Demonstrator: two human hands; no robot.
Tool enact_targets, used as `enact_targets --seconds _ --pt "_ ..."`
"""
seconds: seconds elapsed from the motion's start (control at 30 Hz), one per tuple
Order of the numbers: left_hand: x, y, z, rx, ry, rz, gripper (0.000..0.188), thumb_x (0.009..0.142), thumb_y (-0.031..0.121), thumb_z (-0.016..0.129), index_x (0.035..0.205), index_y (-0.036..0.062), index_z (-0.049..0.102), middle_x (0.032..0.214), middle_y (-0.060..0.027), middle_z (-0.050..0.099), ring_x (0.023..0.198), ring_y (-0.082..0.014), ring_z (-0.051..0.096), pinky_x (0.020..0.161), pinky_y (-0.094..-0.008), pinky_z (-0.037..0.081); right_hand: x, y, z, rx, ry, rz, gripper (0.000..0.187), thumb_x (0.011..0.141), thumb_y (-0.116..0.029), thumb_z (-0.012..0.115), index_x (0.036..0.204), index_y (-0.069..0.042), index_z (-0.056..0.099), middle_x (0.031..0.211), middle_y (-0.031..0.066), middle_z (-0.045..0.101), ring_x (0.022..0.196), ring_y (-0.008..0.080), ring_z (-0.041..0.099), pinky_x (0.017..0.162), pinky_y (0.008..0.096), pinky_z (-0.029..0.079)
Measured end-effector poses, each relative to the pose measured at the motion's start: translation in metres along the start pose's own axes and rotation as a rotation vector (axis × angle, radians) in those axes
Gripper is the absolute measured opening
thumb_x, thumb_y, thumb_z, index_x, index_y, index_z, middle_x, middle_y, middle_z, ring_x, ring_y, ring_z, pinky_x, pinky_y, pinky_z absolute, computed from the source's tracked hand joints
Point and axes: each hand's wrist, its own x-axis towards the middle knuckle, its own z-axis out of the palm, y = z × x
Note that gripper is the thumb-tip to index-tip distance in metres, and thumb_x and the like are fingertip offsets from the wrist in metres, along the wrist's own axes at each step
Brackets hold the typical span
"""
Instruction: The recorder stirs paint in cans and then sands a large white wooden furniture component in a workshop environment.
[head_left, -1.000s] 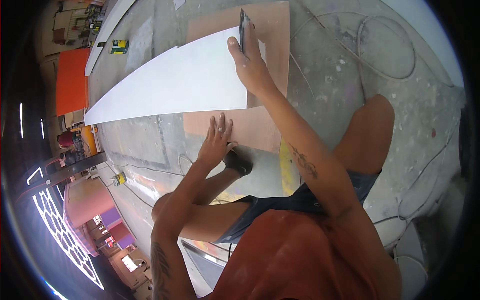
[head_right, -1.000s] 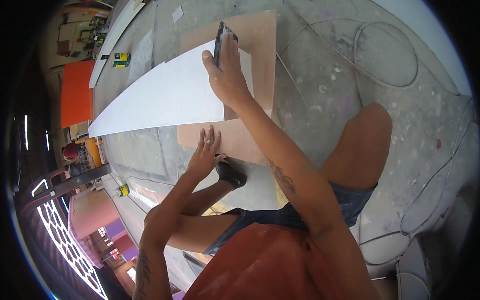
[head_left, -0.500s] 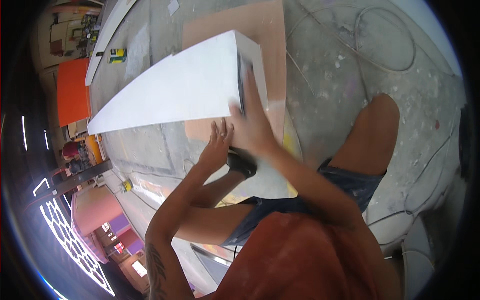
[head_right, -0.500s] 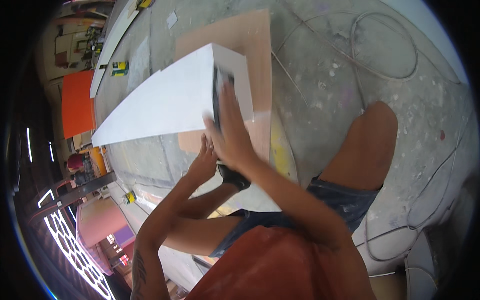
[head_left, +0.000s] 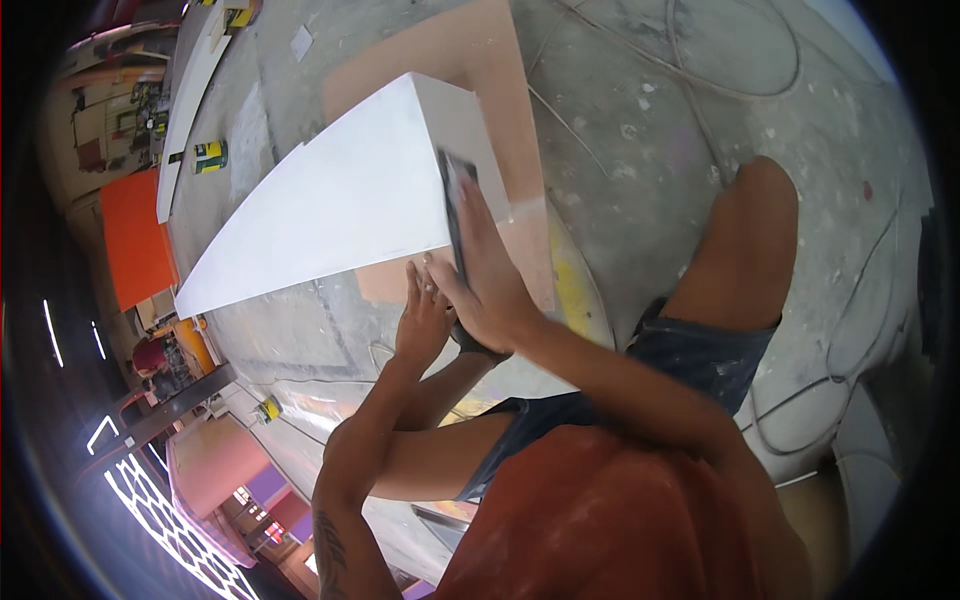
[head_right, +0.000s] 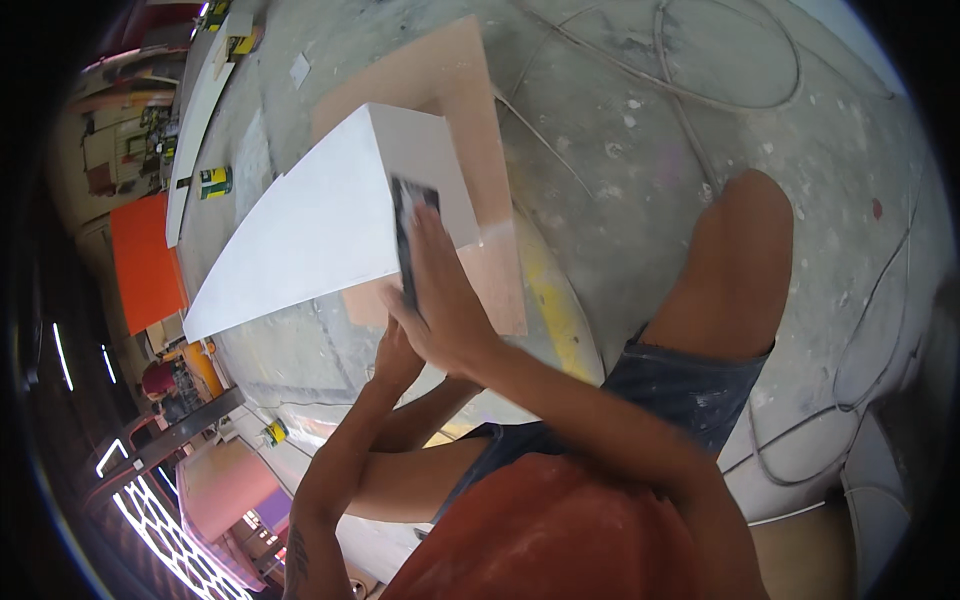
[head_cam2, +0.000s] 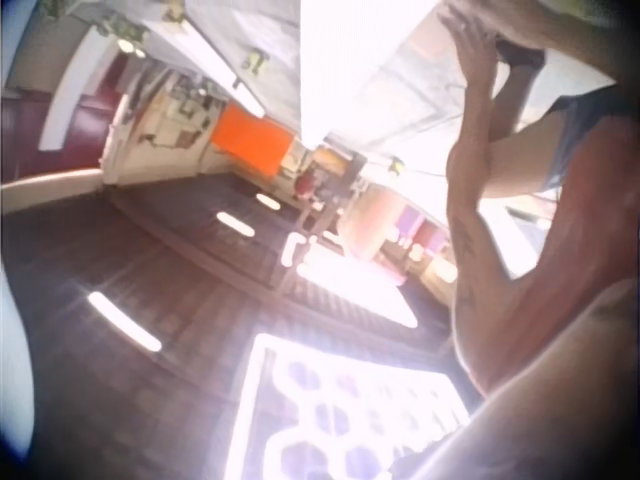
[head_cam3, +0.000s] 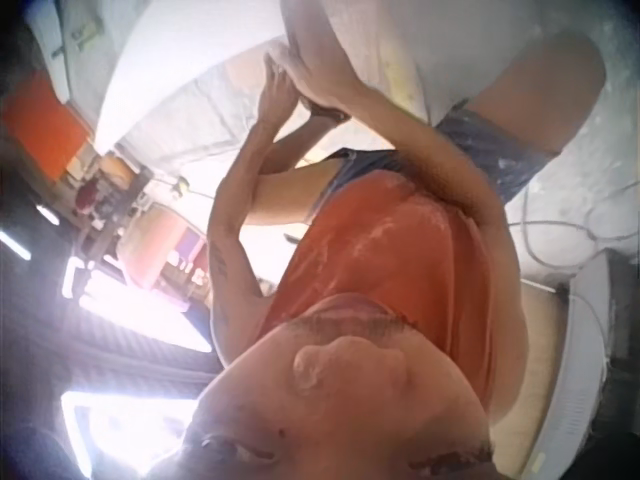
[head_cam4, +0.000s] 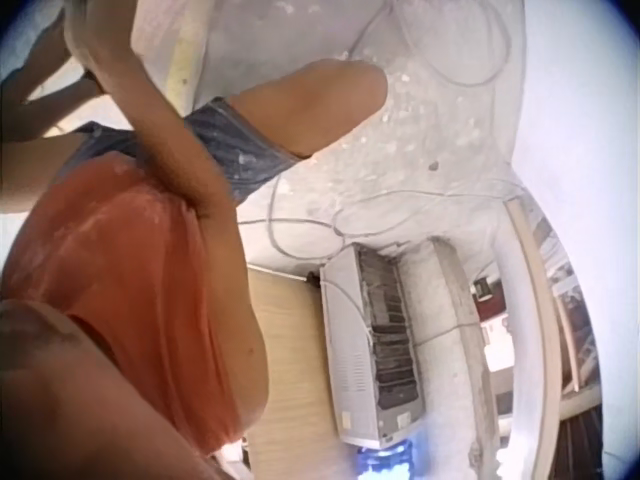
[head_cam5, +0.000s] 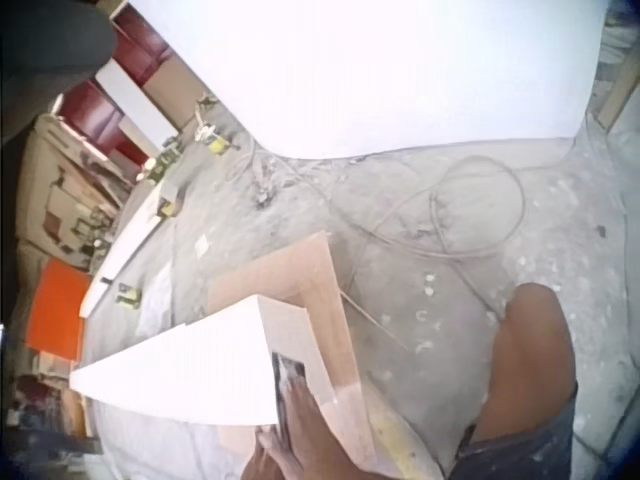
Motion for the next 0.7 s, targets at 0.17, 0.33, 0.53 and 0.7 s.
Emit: enact_targets --seconds 0.17,0.33,0.53,0.7 --pt "0.011 0.007 -0.006 -0.179 0.014 -0.076 0.078 0.086 0.024 0.073 0.151 0.0053 0.035 0.158 -0.0297 0.025 0.143 -0.0551 0.024 0.103 -0.0469 0.051 0.089 0.011 -0.011 0.126 0.139 0.059 0.08 0.104 -0.043 0.046 0.152 0.012 0.015 0.16 0.0338 0.013 0.15 0.0459 0.014 0.124 0.0466 0.012" --pt "0.004 -0.004 -0.007 -0.157 -0.06 -0.113 0.078 0.088 0.027 0.072 0.153 0.0087 0.033 0.159 -0.0269 0.025 0.145 -0.0511 0.024 0.1 -0.0464 0.054 -0.021 0.001 -0.001 0.18 0.006 0.019 0.076 0.105 -0.037 0.046 0.151 0.015 0.015 0.16 0.0341 0.012 0.151 0.0445 0.011 0.124 0.0489 0.01" --pt "0.013 0.004 -0.015 -0.214 -0.016 -0.016 0.062 0.096 0.013 0.058 0.15 -0.0013 0.033 0.152 -0.0342 0.03 0.142 -0.0594 0.021 0.108 -0.0511 0.045 0.108 0.009 -0.018 0.18 0.179 0.067 0.076 0.105 -0.039 0.046 0.15 0.015 0.018 0.159 0.035 0.016 0.15 0.0474 0.014 0.123 0.05 0.012" --pt "-0.003 -0.017 0.003 -0.224 -0.037 0.005 0.056 0.094 0.002 0.053 0.148 0.0002 0.037 0.153 -0.0369 0.026 0.141 -0.06 0.023 0.106 -0.0555 0.045 -0.013 0.001 -0.004 0.113 0.009 -0.028 0.077 0.103 -0.035 0.05 0.152 0.013 0.014 0.16 0.0331 0.014 0.15 0.0469 0.012 0.123 0.0496 0.014"
